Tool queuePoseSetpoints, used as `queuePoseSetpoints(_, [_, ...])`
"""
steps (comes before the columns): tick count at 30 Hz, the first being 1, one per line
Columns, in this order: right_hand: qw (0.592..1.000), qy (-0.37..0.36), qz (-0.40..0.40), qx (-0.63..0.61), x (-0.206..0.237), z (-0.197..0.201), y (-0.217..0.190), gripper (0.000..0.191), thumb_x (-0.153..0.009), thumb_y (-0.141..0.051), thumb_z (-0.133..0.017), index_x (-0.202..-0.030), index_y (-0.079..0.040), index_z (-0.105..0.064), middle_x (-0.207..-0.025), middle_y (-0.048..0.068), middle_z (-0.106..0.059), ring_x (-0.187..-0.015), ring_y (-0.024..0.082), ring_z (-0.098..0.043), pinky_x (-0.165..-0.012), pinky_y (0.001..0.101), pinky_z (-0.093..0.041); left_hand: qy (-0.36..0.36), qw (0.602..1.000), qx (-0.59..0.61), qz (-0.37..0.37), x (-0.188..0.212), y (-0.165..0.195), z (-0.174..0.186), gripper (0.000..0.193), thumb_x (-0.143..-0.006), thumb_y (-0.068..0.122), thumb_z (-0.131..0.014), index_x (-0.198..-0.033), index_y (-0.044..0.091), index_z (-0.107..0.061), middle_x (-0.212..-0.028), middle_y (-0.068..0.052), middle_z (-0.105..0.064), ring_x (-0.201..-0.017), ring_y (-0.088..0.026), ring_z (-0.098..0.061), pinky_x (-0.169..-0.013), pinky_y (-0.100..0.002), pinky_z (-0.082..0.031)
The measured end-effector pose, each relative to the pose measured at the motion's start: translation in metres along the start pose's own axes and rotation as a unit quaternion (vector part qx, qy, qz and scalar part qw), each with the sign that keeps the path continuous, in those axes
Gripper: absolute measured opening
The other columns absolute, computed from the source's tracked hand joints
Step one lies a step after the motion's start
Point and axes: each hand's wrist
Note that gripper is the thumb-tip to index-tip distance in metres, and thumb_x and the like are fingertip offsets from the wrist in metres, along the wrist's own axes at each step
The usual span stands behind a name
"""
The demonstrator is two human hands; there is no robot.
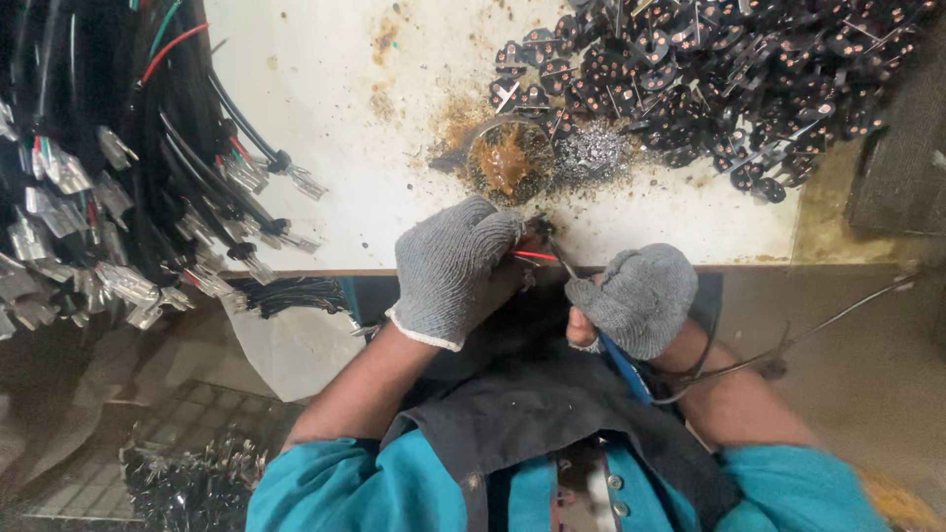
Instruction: The person strips the ends of multicolored electrical wires by hand, twists the exposed strands, dips them into a container of flux or solder paste on the bench, and solders the wire ends using a soldering iron, setting finished wires aside with a pile of completed plugs nearby.
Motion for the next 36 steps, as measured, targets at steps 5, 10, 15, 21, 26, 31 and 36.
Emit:
queuePoseSetpoints(5, [1.0, 0.012, 0.014, 0.004, -0.002, 0.002, 0.001, 0.013, -0.07, -0.031, -0.078, -0.077, -0.021, -0.075, -0.057, 0.001, -0.061, -0.051, 0.025, -0.06, -0.05, 0.0421, -0.045, -0.024, 1.0, -0.018, 0.004, -0.002, 0.001, 0.0, 0.025, -0.068, 0.022, -0.08, -0.089, 0.019, -0.067, -0.081, -0.006, -0.059, -0.073, -0.031, -0.064, -0.06, -0.045, -0.048])
queuePoseSetpoints(10, [1.0, 0.008, 0.017, 0.003, 0.006, -0.005, 0.005, 0.015, -0.068, -0.032, -0.079, -0.078, -0.021, -0.074, -0.057, 0.0, -0.06, -0.051, 0.024, -0.059, -0.051, 0.0421, -0.044, -0.015, 1.0, -0.021, 0.001, -0.004, 0.004, 0.002, 0.025, -0.067, 0.021, -0.08, -0.087, 0.018, -0.065, -0.082, -0.006, -0.059, -0.073, -0.031, -0.064, -0.061, -0.045, -0.048])
queuePoseSetpoints(15, [0.999, -0.039, -0.007, -0.035, 0.014, -0.015, 0.012, 0.016, -0.067, -0.033, -0.079, -0.078, -0.022, -0.073, -0.057, 0.0, -0.06, -0.052, 0.024, -0.059, -0.052, 0.0421, -0.044, -0.011, 1.0, -0.003, 0.014, -0.006, 0.006, 0.003, 0.025, -0.065, 0.025, -0.082, -0.082, 0.019, -0.065, -0.077, -0.005, -0.058, -0.071, -0.031, -0.064, -0.058, -0.045, -0.048])
queuePoseSetpoints(21, [0.995, 0.075, 0.066, 0.018, 0.008, -0.016, 0.013, 0.019, -0.07, -0.03, -0.077, -0.084, -0.019, -0.075, -0.06, 0.002, -0.058, -0.055, 0.026, -0.057, -0.052, 0.0435, -0.042, 0.002, 1.0, -0.012, 0.001, -0.007, 0.006, 0.005, 0.02, -0.071, 0.023, -0.081, -0.085, 0.021, -0.067, -0.079, -0.005, -0.059, -0.071, -0.031, -0.064, -0.058, -0.044, -0.048])
queuePoseSetpoints(26, [0.997, 0.069, 0.045, 0.009, 0.007, -0.002, 0.005, 0.02, -0.075, -0.032, -0.077, -0.087, -0.017, -0.074, -0.065, 0.003, -0.06, -0.06, 0.027, -0.06, -0.056, 0.0425, -0.045, 0.013, 1.0, -0.016, -0.002, -0.005, 0.006, 0.003, 0.019, -0.076, 0.026, -0.082, -0.086, 0.019, -0.067, -0.078, -0.006, -0.059, -0.07, -0.03, -0.064, -0.058, -0.044, -0.048])
queuePoseSetpoints(31, [0.996, 0.073, 0.045, 0.006, 0.001, -0.006, 0.007, 0.021, -0.08, -0.033, -0.076, -0.09, -0.014, -0.073, -0.07, 0.004, -0.061, -0.066, 0.028, -0.062, -0.061, 0.0414, -0.047, 0.029, 0.999, -0.036, -0.012, -0.005, 0.006, 0.003, 0.019, -0.081, 0.026, -0.082, -0.084, 0.018, -0.065, -0.079, -0.006, -0.059, -0.07, -0.03, -0.064, -0.059, -0.043, -0.048])
queuePoseSetpoints(36, [0.995, 0.094, 0.044, -0.009, -0.01, -0.004, 0.006, 0.024, -0.085, -0.035, -0.075, -0.092, -0.012, -0.072, -0.076, 0.005, -0.063, -0.071, 0.029, -0.064, -0.065, 0.0404, -0.049, 0.043, 0.998, -0.032, -0.021, -0.007, 0.008, 0.003, 0.018, -0.071, 0.025, -0.078, -0.083, 0.017, -0.067, -0.077, -0.006, -0.06, -0.067, -0.03, -0.064, -0.057, -0.044, -0.049])
Point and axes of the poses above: each hand's wrist, its own x-axis away from the middle knuckle, its own z-axis out of the back of the hand, y = z × x
